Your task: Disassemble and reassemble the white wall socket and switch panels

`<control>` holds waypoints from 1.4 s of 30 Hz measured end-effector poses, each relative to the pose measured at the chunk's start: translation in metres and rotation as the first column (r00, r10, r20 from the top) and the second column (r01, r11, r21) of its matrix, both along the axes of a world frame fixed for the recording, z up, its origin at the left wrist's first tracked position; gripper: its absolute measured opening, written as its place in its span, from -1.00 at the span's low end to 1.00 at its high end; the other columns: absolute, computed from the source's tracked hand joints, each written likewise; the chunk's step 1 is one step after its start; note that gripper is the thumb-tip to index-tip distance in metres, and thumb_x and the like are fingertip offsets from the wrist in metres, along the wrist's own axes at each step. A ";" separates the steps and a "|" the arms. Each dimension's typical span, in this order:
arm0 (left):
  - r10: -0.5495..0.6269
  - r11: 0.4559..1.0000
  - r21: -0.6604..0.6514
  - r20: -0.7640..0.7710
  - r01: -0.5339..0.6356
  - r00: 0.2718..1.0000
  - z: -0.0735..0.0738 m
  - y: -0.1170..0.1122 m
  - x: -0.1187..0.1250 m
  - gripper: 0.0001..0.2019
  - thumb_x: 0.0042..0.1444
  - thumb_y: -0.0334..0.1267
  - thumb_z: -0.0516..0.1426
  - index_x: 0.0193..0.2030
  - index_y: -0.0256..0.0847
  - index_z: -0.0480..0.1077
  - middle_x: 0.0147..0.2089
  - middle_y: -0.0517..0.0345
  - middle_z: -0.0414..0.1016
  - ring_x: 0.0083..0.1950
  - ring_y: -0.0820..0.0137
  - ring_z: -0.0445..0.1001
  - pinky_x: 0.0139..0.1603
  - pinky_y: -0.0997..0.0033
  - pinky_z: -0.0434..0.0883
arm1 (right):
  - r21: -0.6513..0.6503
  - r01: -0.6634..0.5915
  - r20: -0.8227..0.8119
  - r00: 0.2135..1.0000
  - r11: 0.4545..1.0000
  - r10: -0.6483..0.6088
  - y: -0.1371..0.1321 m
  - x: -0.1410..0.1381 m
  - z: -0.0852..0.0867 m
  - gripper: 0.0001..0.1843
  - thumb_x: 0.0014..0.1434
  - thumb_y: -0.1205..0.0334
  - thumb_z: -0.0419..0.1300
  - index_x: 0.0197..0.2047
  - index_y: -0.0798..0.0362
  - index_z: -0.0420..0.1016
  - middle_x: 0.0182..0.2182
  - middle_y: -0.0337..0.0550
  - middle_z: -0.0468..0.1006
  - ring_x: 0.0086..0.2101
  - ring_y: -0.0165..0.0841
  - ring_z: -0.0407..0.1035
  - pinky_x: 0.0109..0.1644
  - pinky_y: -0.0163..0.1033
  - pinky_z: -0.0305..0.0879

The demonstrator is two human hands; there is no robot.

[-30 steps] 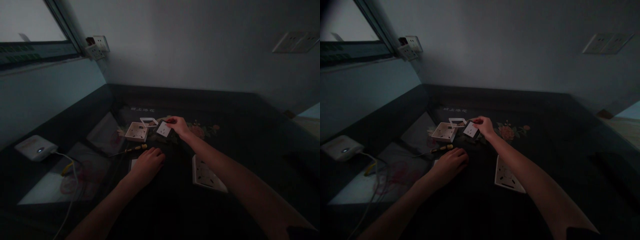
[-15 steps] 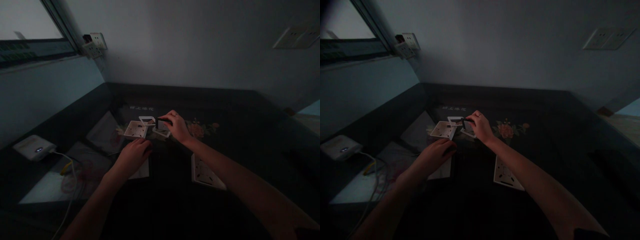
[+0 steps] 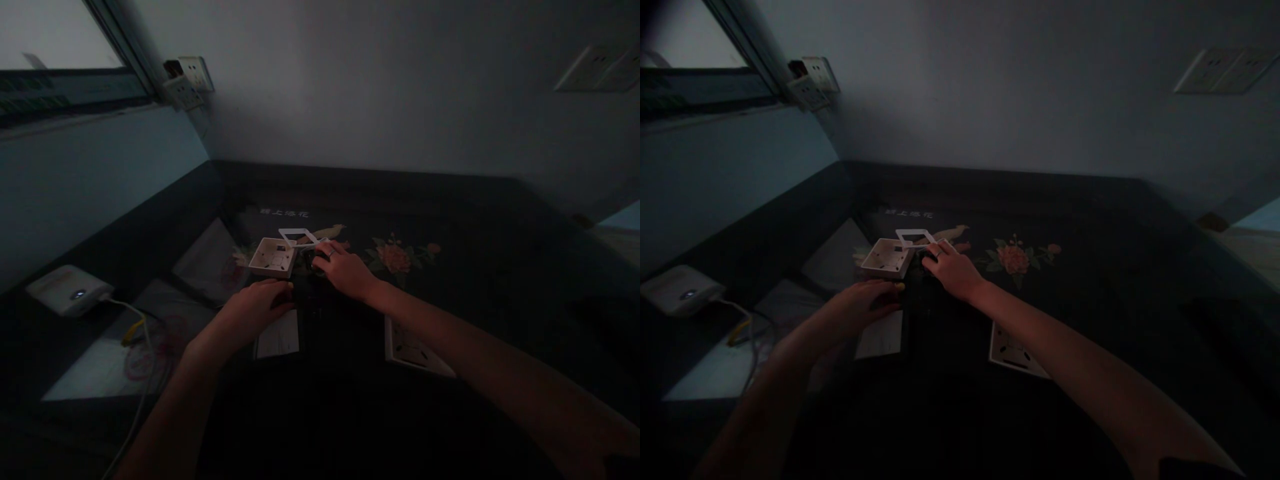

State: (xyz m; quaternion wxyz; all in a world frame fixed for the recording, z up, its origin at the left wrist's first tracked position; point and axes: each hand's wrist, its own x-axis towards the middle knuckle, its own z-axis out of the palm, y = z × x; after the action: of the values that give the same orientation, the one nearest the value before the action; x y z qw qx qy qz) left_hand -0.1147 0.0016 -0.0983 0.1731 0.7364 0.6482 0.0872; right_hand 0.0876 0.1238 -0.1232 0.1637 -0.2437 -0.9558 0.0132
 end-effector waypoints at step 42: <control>0.164 0.903 0.384 0.106 -0.193 0.981 -0.008 0.020 0.002 -0.78 0.27 -0.34 0.03 -0.03 -0.14 0.45 0.04 0.02 0.47 0.07 0.19 0.48 0.12 0.16 0.43 | -0.449 0.177 -0.181 0.942 0.876 -0.283 -0.075 0.112 -0.031 -0.35 0.20 0.16 0.25 0.34 -0.12 0.22 0.44 0.11 -0.02 0.35 0.04 0.06 0.34 0.29 0.14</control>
State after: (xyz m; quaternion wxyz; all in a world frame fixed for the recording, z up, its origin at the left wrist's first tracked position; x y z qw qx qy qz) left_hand -0.1128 0.0218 -0.1064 0.0362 0.6900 0.6756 0.2571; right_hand 0.2001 0.0492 -0.1540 0.2215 -0.3828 -0.8665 0.2315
